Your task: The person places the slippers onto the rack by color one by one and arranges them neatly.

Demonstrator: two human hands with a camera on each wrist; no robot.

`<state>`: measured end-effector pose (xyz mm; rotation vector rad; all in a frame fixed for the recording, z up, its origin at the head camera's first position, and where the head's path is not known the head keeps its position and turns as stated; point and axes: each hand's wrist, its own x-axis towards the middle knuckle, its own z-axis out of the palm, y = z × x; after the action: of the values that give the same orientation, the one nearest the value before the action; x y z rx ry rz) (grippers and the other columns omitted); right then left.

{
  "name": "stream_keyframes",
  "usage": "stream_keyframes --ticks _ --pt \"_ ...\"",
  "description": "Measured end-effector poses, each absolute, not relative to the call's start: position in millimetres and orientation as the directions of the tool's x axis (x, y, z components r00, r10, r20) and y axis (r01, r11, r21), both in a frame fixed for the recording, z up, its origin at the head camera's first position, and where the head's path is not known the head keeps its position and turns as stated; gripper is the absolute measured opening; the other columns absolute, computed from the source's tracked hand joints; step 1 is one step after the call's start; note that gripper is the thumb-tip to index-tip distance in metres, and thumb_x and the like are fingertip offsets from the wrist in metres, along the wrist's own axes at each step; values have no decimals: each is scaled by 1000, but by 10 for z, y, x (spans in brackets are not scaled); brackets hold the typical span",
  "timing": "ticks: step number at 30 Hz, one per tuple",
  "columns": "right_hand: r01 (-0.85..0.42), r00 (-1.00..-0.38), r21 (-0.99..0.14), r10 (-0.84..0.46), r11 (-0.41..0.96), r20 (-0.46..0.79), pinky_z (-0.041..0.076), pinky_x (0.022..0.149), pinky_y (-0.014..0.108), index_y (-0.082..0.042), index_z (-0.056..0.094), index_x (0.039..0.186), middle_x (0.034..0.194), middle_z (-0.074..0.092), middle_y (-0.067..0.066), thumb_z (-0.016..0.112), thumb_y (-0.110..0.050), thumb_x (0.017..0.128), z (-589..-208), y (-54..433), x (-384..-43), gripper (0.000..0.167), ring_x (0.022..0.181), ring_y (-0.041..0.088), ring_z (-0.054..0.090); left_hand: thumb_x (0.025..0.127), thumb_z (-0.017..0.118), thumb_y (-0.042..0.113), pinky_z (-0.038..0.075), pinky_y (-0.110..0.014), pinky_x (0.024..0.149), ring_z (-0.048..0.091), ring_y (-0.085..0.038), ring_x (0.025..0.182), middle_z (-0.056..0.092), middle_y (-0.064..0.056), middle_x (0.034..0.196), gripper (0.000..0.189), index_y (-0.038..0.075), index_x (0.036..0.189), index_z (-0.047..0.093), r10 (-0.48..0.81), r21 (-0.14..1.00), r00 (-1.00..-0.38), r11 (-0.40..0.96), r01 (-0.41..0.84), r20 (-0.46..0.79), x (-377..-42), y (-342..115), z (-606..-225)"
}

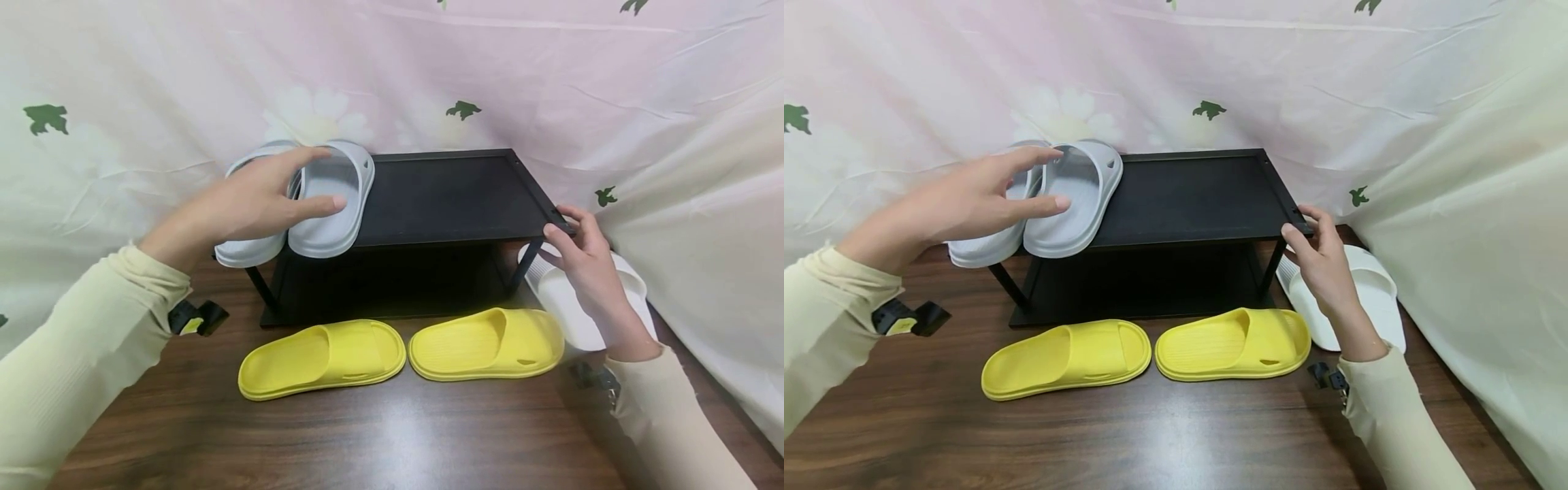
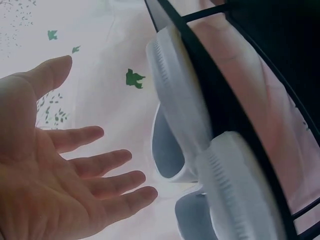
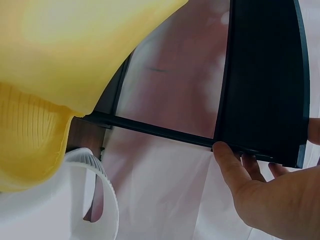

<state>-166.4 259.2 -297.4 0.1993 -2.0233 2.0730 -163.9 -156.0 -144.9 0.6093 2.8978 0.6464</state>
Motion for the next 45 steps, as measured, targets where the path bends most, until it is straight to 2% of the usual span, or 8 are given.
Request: stream_keyframes --ticks 4,10,18,24,30,33,40,45 --pt "-263 -963 -965 70 -7 262 54 82 18 -14 44 140 122 46 4 62 -12 101 -2960 2596 -1678 43 103 7 61 97 58 58 28 -61 113 31 -38 146 32 -15 161 82 21 162 24 421 429 -907 819 382 5 -1581 -1581 -1516" --pt "-254 -965 -967 67 -11 252 54 82 18 -13 43 141 122 46 5 61 -11 101 -2960 2604 -1674 44 103 7 62 99 59 54 28 -55 115 32 -31 146 35 -11 161 79 13 160 30 459 410 -884 793 451 86 -1485 -1590 -1658" --pt "-264 -963 -964 72 -25 261 54 81 17 -13 44 140 122 46 5 60 -10 102 -2952 2623 -1663 42 104 7 62 98 68 41 27 -48 117 35 -27 145 40 -11 156 74 6 155 38 563 391 -795 695 603 227 -1362 -1544 -1918" --pt "-264 -962 -964 76 -22 262 54 80 17 -13 44 140 123 46 4 60 -10 102 -2953 2625 -1660 42 103 11 59 95 71 46 25 -52 119 28 -34 148 38 -13 157 78 7 155 39 583 287 -768 712 640 265 -1266 -1516 -2062" --pt "-258 -963 -966 83 3 257 54 80 17 -15 44 140 123 46 3 60 -12 102 -2955 2643 -1649 42 104 10 59 96 70 44 21 -56 119 20 -40 151 35 -15 159 75 9 155 39 623 264 -727 678 686 289 -1204 -1534 -2160" --pt "-260 -962 -966 84 9 260 54 80 17 -16 45 139 123 46 3 60 -12 102 -2957 2646 -1646 41 104 9 59 96 71 42 23 -57 118 19 -39 151 37 -17 158 73 9 154 41 658 231 -672 634 738 340 -1181 -1535 -2226" --pt "-254 -965 -967 74 -8 252 54 82 19 -14 44 140 122 46 4 61 -12 102 -2961 2634 -1647 42 104 8 61 94 74 39 27 -57 116 26 -43 148 42 -22 154 72 6 151 46 763 32 -488 526 850 424 -1153 -1534 -2376" --pt "-254 -964 -967 81 1 253 54 82 19 -14 43 141 123 46 4 61 -12 102 -2960 2646 -1652 44 105 9 60 102 60 44 31 -57 115 28 -42 147 42 -20 154 61 7 149 48 791 -15 -418 474 880 448 -1148 -1531 -2436"
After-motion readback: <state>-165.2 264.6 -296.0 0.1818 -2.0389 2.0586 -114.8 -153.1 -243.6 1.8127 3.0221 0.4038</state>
